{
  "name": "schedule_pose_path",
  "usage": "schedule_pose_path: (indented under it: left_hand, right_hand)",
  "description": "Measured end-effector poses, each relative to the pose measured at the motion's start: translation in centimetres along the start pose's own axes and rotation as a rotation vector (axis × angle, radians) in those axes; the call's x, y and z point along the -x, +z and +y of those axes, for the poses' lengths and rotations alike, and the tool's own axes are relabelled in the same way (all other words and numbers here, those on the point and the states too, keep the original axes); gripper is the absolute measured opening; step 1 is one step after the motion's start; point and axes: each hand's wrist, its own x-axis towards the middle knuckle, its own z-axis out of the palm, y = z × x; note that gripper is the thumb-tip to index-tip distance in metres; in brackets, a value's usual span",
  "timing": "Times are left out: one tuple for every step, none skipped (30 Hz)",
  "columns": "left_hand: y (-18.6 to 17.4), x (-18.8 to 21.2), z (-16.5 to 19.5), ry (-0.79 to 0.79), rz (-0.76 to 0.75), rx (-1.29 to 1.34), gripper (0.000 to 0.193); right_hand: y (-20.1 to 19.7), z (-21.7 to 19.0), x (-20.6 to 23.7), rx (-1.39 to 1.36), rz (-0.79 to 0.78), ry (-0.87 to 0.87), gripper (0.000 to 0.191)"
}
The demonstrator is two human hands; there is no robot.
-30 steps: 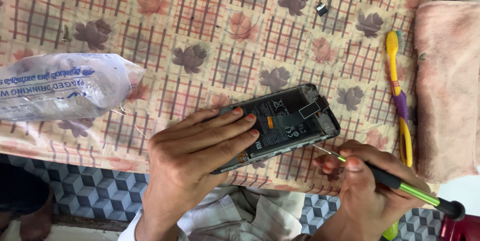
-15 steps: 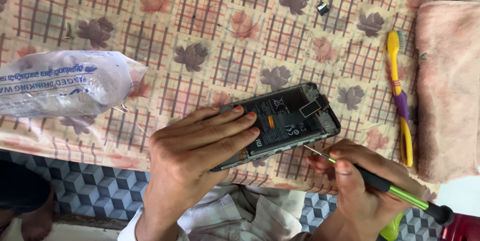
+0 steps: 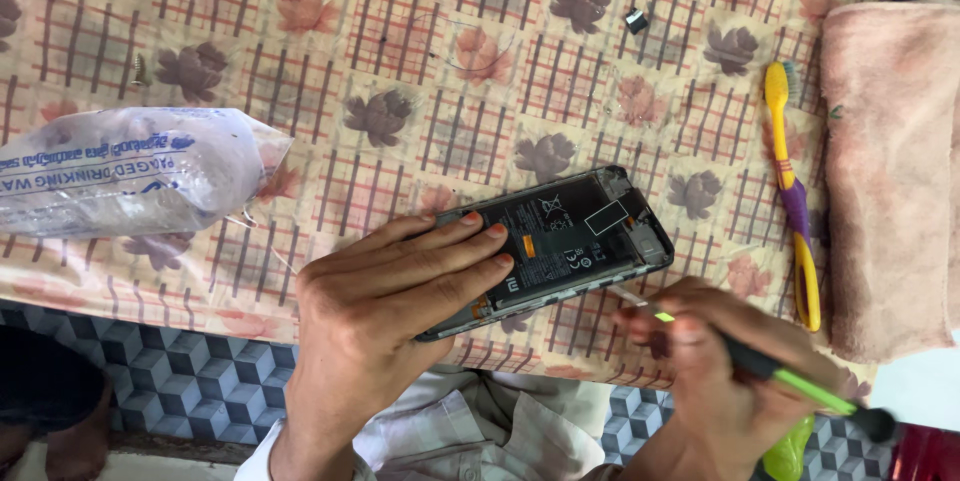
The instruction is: The person uses a screwdriver and a plastic pry tool to remove screws and pry open the back cover of a smartphone. They then use a toothbrush to clean the interior edges and components before setting the tools down.
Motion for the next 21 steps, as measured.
schedule_pose_path:
  left_hand:
    - [0.0,0.0,0.0,-0.002,0.003,-0.001,0.042]
    - [0.0,0.0,0.0,-0.003,0.002,-0.002,0.042]
    - [0.0,0.0,0.0,-0.003,0.002,-0.003,0.042]
    - [0.0,0.0,0.0,-0.001,0.002,-0.003,0.041]
    - [0.0,-0.1,0.0,0.001,0.001,-0.004,0.041]
    - [-0.1,-0.1,0.0,0.001,-0.003,0.001,0.041]
    - [-0.1,-0.1,0.0,-0.002,-0.004,0.006,0.041]
    - [-0.1,-0.1,0.0,-0.004,-0.003,0.011,0.042]
    - [-0.1,-0.1,0.0,-0.006,-0.002,0.012,0.042]
    - [-0.1,-0.1,0.0,-0.008,-0.004,0.011,0.042]
    - [-0.1,-0.1,0.0,-0.009,-0.007,0.012,0.042]
    - [-0.1,-0.1,0.0,-0.007,-0.009,0.014,0.042]
    - [-0.1,-0.1,0.0,-0.005,-0.009,0.015,0.042]
    - [-0.1,-0.1,0.0,-0.004,-0.009,0.017,0.042]
    - [-0.1,-0.1,0.0,-0.001,-0.004,0.024,0.042]
    - [-0.1,-0.1,-0.1,0.003,0.0,0.032,0.041]
    - [-0.1,-0.1,-0.1,0.006,0.003,0.04,0.04]
    - [-0.1,-0.1,-0.2,0.008,0.002,0.034,0.04]
    - [-0.1,-0.1,-0.2,0.01,-0.001,0.028,0.039]
    - [-0.1,-0.1,-0.2,0.014,-0.004,0.024,0.038]
    - [-0.1,-0.1,-0.2,0.015,-0.002,0.029,0.038]
  right_hand:
    - [0.0,-0.1,-0.1,0.027,-0.069,-0.033,0.026]
    - [0.2,-0.1,-0.2,0.027,-0.076,-0.037,0.026]
    - [0.2,-0.1,-0.4,0.028,-0.084,-0.04,0.027]
    - [0.4,-0.1,-0.5,0.002,-0.031,-0.017,0.029]
    - [0.4,0.0,-0.7,-0.016,-0.009,-0.008,0.029]
    - [0.4,0.0,-0.8,-0.035,0.015,0.001,0.03]
    - [0.3,0.0,-0.9,-0.045,0.003,-0.006,0.03]
    - [0.3,0.1,-1.0,-0.057,-0.01,-0.014,0.029]
    - [0.1,0.1,-1.0,-0.06,-0.044,0.012,0.029]
    - [-0.1,0.0,-0.8,-0.066,-0.076,0.04,0.029]
    - [-0.3,0.1,-0.8,-0.067,-0.091,0.053,0.029]
    - [-0.5,0.0,-0.6,-0.068,-0.105,0.066,0.029]
    - [-0.6,0.1,-0.5,-0.066,-0.105,0.062,0.029]
    - [-0.7,0.1,-0.3,-0.056,-0.102,0.062,0.029]
    - [-0.8,0.3,-0.3,-0.047,-0.098,0.062,0.029]
    - [-0.8,0.3,-0.2,-0.029,-0.09,0.066,0.029]
    - [-0.9,0.4,-0.3,-0.041,-0.097,0.061,0.029]
    - [-0.8,0.4,-0.3,-0.053,-0.104,0.056,0.029]
    - [-0.8,0.4,-0.4,-0.094,-0.127,0.043,0.028]
    - [-0.8,0.3,-0.4,-0.091,-0.13,0.04,0.027]
    - [-0.7,0.3,-0.6,-0.088,-0.133,0.037,0.027]
